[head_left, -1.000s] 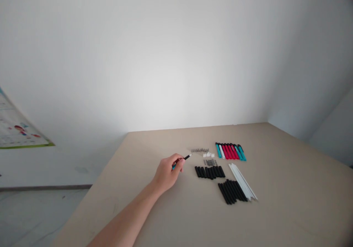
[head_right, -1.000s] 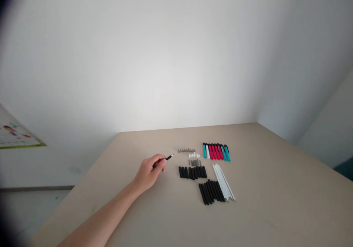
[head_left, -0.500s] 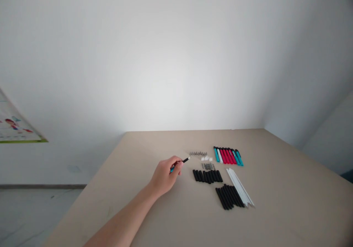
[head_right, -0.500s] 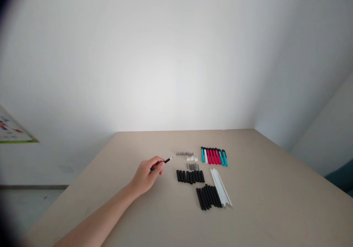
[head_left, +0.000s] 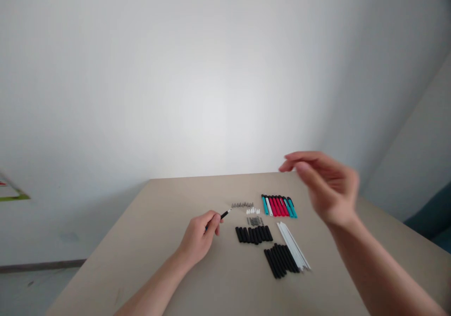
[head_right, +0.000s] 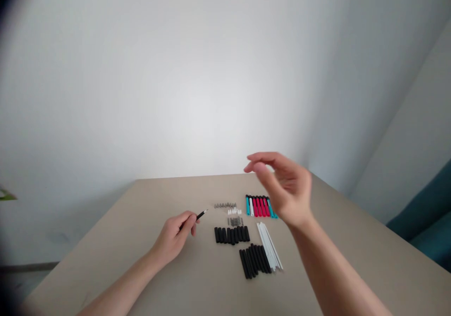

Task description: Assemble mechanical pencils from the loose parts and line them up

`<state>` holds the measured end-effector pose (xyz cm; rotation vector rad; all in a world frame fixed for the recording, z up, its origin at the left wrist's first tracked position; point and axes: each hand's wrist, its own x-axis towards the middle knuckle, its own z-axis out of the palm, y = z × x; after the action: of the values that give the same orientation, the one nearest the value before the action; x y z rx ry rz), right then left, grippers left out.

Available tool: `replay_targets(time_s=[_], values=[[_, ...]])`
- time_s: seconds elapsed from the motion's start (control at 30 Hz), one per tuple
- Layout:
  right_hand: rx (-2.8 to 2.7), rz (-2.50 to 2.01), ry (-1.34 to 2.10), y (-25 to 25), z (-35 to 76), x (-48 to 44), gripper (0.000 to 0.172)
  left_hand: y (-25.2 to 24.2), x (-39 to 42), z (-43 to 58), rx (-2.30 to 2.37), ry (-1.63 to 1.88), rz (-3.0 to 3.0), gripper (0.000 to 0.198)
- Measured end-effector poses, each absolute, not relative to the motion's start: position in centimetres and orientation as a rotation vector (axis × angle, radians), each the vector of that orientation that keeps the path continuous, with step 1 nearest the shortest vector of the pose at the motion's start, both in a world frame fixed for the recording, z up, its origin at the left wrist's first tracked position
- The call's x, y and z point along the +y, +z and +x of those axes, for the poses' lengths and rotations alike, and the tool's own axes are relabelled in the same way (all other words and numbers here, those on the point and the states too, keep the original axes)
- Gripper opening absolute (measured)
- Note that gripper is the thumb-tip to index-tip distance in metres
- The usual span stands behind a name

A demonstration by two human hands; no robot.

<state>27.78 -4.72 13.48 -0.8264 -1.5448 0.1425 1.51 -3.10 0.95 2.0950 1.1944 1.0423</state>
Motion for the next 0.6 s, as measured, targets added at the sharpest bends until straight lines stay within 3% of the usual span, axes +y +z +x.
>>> replay_targets(time_s=[0.23, 0.43, 0.6], values=[[-1.874, -0.981, 0.017, 5.2, 27.7, -0.2, 0.019, 0.9, -3.1, 1.3, 1.162, 0.994, 2.103, 0.026], [-2.268, -0.841, 0.245, 5.0, 24.6, -2.9, 0.041, 1.7, -3.4, 1.6, 1.136, 0.896, 2.185, 0.034], [-2.385, -0.756, 0.24, 4.7, 22.6, -3.2, 0.015, 2.1, -3.9, 1.6, 1.101, 0.877, 2.201, 0.014]])
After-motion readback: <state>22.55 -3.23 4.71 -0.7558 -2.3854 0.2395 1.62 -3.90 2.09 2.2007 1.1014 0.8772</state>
